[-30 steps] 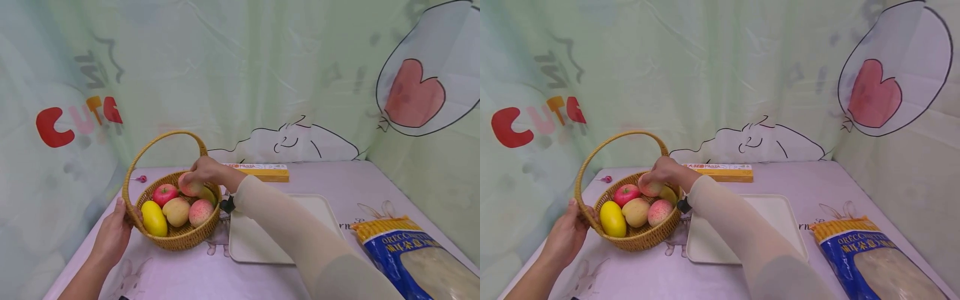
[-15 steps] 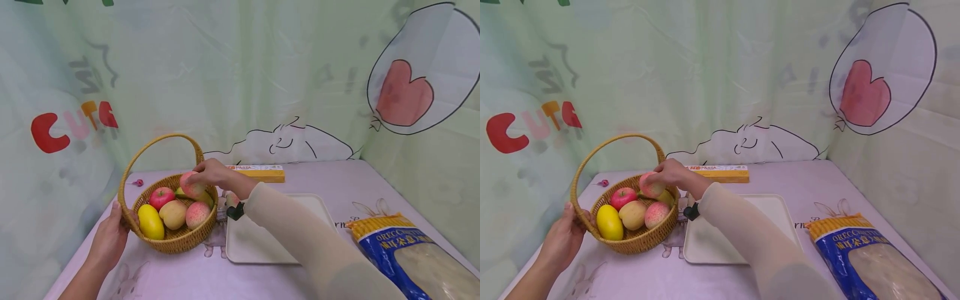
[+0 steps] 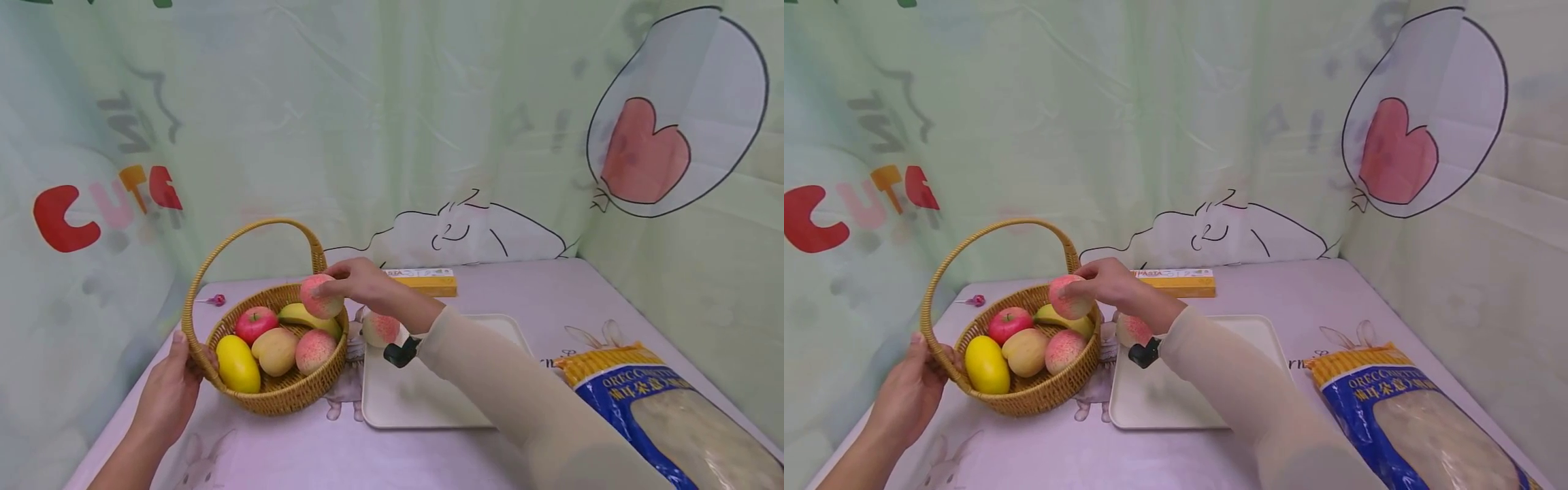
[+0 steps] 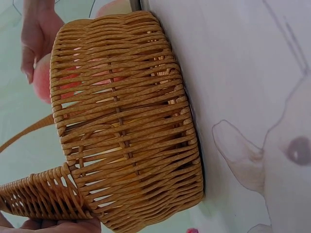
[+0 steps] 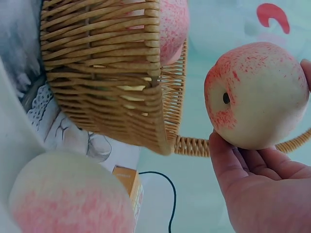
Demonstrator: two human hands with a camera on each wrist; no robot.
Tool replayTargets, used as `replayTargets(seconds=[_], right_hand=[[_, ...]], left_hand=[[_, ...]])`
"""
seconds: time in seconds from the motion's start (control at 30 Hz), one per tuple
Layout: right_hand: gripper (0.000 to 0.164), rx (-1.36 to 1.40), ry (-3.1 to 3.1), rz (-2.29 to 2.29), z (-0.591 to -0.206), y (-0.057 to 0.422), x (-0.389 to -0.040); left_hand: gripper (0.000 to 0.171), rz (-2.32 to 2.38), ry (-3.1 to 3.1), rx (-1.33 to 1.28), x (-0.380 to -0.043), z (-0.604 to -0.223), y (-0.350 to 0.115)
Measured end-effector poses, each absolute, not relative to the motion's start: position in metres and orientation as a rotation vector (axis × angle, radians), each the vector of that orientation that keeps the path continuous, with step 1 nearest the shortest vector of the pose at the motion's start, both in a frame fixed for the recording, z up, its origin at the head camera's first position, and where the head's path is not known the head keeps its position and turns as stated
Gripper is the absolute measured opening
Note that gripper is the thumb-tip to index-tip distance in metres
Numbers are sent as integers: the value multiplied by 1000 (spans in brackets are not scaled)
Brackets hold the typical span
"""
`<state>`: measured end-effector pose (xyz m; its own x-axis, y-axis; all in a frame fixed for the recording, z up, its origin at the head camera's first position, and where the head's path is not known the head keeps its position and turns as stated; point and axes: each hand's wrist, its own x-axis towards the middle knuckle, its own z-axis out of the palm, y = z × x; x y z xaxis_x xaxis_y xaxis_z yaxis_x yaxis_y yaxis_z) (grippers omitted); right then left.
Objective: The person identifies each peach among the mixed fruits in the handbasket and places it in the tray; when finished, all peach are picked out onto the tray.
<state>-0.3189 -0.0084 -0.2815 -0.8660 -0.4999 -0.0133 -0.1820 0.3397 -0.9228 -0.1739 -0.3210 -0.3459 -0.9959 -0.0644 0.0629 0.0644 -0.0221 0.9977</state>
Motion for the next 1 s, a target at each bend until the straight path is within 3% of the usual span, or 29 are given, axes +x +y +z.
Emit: replayTargets(seconds=[0.37, 0.73, 1.0], right_hand=[[50, -540, 2338, -1609, -285, 28, -317], [41, -431, 2281, -1742, -293, 68, -315], [44, -327, 2333, -1761, -303, 96, -313]], left_hand=[[53, -2227, -2073, -28, -176, -345, -323], [51, -2277, -2033, -63, -175, -348, -326], [52, -2283, -2035, -98, -175, -351, -328]])
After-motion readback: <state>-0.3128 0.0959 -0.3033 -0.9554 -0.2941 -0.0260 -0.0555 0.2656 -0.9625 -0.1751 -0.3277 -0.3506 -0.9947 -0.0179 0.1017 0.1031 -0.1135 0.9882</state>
